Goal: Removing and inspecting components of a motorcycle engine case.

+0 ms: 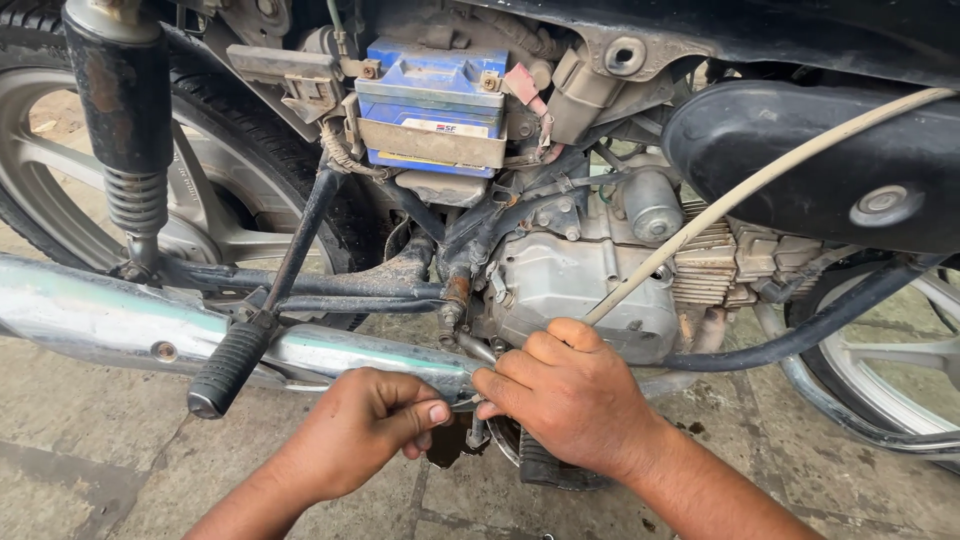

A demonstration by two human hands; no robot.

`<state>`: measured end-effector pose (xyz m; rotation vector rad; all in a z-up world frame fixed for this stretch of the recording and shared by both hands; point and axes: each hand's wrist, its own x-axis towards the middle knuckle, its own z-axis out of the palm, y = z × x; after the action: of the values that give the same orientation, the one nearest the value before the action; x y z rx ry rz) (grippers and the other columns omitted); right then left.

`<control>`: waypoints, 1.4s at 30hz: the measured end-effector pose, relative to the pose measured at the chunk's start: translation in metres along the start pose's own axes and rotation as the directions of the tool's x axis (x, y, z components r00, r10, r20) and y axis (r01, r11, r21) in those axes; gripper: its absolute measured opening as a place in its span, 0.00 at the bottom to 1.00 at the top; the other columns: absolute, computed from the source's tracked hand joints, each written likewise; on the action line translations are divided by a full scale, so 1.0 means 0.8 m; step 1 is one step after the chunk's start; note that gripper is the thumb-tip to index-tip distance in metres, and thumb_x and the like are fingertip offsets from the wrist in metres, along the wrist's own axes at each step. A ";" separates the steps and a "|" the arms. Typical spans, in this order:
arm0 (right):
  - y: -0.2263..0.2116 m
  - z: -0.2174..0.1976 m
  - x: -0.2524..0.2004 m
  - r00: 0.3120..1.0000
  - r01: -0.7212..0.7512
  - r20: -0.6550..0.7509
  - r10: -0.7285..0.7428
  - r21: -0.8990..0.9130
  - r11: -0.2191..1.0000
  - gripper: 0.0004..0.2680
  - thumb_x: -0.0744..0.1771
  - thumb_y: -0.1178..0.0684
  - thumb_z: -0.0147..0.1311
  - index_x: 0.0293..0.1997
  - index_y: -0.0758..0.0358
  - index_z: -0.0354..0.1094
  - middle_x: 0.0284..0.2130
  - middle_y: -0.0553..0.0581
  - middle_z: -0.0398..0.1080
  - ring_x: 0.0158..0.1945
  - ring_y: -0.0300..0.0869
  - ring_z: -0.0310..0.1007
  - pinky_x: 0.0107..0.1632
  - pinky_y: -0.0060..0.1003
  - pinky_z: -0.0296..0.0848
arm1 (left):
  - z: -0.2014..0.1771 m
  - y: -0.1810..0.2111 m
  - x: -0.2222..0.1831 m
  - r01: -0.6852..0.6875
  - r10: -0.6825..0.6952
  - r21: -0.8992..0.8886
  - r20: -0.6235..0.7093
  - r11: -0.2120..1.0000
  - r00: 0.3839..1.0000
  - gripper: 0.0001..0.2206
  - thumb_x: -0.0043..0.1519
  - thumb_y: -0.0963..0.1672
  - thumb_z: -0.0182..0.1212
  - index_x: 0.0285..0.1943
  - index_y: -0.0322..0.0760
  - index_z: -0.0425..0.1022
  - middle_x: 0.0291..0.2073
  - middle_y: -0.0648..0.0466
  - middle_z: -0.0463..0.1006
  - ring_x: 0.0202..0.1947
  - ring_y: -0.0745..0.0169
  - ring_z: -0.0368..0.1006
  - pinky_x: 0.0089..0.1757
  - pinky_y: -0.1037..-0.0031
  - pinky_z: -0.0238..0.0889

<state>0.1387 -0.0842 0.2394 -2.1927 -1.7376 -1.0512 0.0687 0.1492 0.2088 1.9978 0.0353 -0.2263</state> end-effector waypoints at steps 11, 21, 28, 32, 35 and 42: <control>-0.008 -0.009 0.002 0.999 0.020 -0.048 -0.020 -0.002 1.000 0.10 0.65 0.43 0.58 0.45 0.53 0.75 0.29 0.41 0.69 0.34 0.36 0.65 0.45 0.35 0.61 | 0.011 0.006 -0.011 -0.126 0.126 0.042 0.011 0.991 0.992 0.14 0.62 0.47 0.64 0.29 0.32 0.83 0.17 0.57 0.80 0.21 0.73 0.73 0.29 0.75 0.68; -0.008 -0.010 -0.003 1.000 0.023 -0.009 -0.023 -0.028 0.999 0.11 0.64 0.42 0.58 0.44 0.53 0.75 0.29 0.41 0.68 0.34 0.36 0.66 0.45 0.35 0.61 | 0.020 0.001 -0.005 -0.081 0.079 0.122 0.021 0.989 0.997 0.11 0.61 0.48 0.64 0.33 0.37 0.84 0.18 0.57 0.81 0.21 0.73 0.76 0.29 0.75 0.69; 0.003 -0.004 -0.004 0.998 0.055 0.046 -0.053 -0.050 0.997 0.10 0.65 0.42 0.59 0.44 0.52 0.75 0.27 0.41 0.67 0.33 0.36 0.65 0.44 0.35 0.60 | 0.001 0.022 -0.005 -0.076 0.074 0.215 0.017 0.974 0.997 0.12 0.61 0.50 0.65 0.35 0.41 0.85 0.18 0.55 0.81 0.22 0.69 0.74 0.30 0.72 0.68; 0.004 0.003 -0.010 0.997 0.063 0.049 -0.060 -0.052 0.997 0.10 0.65 0.42 0.59 0.44 0.53 0.75 0.27 0.41 0.67 0.33 0.36 0.65 0.45 0.35 0.61 | -0.001 0.018 -0.008 -0.009 0.034 0.450 -0.048 0.893 0.998 0.12 0.59 0.53 0.66 0.40 0.48 0.86 0.19 0.52 0.80 0.23 0.60 0.76 0.31 0.67 0.67; -0.002 0.003 -0.009 0.998 0.051 0.028 -0.049 -0.052 0.997 0.10 0.64 0.42 0.59 0.44 0.52 0.75 0.28 0.41 0.68 0.33 0.36 0.65 0.48 0.35 0.62 | 0.006 0.002 -0.007 -0.144 0.195 0.491 -0.055 0.859 0.979 0.11 0.57 0.52 0.66 0.40 0.47 0.86 0.22 0.52 0.81 0.26 0.54 0.78 0.32 0.64 0.68; -0.010 -0.002 -0.001 1.000 -0.010 -0.019 0.010 0.015 1.000 0.09 0.65 0.43 0.58 0.43 0.53 0.76 0.30 0.41 0.71 0.35 0.36 0.67 0.49 0.38 0.61 | 0.022 0.007 -0.005 -0.227 0.247 0.221 -0.067 0.948 0.967 0.12 0.59 0.49 0.65 0.33 0.38 0.83 0.18 0.51 0.79 0.19 0.58 0.73 0.27 0.65 0.65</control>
<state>0.1306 -0.0828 0.2376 -2.1728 -1.7192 -1.0509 0.0628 0.1312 0.2071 2.2016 -0.1764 0.0215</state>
